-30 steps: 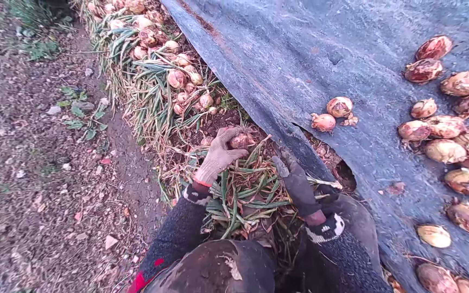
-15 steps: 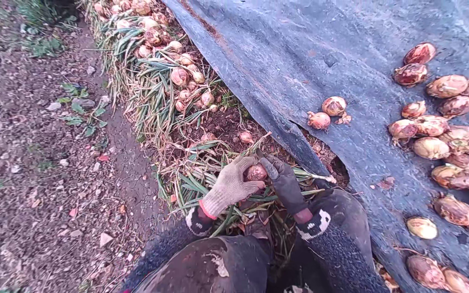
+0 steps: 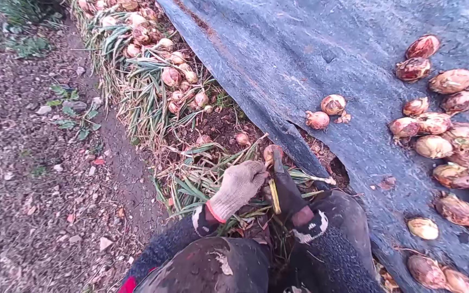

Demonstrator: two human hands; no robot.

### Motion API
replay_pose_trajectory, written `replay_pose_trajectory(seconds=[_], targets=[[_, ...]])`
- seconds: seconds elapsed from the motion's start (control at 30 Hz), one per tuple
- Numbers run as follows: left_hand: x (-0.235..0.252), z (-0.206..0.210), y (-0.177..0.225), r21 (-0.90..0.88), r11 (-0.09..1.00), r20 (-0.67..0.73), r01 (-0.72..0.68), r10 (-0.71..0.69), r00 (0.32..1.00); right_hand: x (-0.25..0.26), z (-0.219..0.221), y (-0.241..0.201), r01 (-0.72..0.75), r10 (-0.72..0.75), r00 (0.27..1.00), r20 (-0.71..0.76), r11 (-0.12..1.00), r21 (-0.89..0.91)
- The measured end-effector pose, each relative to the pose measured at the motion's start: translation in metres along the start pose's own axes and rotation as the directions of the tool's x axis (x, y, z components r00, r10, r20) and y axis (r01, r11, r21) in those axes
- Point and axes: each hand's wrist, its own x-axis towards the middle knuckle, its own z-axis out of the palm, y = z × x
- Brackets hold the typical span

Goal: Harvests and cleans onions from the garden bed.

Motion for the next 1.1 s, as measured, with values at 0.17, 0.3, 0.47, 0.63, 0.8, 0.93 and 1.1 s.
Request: replay_pose_trajectory(seconds=[0.17,0.3,0.47,0.63,0.8,0.93,1.1], targets=[[0.041,-0.008,-0.004,-0.135,0.977,-0.180,-0.167,0.141,0.973,-0.016,-0.003,-0.027,0.011,-0.041,0.995,0.090,0.948,0.317],[0.103,-0.049,-0.025,0.206,0.973,-0.429,0.106,-0.008,0.903,-0.058,-0.003,-0.057,0.679,-0.778,0.627,0.049,0.575,0.456],[0.110,-0.048,-0.060,0.439,0.797,-0.335,0.416,-0.284,0.898,-0.053,-0.020,-0.067,0.906,-0.894,0.423,-0.145,0.421,0.051],[0.117,0.011,-0.077,0.355,0.760,-0.064,0.544,-0.561,0.826,-0.001,-0.021,-0.032,0.557,-0.649,0.733,-0.206,0.745,-0.367],[0.115,0.026,-0.097,0.218,0.851,-0.063,0.479,-0.477,0.877,0.014,-0.025,-0.026,0.356,-0.589,0.788,-0.178,0.672,-0.649],[0.072,0.008,-0.088,-0.353,0.933,-0.158,0.070,-0.133,0.978,0.017,-0.022,-0.017,0.373,-0.582,0.806,-0.106,0.640,-0.672],[0.015,-0.022,-0.036,-0.693,0.721,0.097,0.018,0.069,0.993,0.003,-0.005,-0.004,0.567,-0.579,0.807,0.116,0.706,-0.424]])
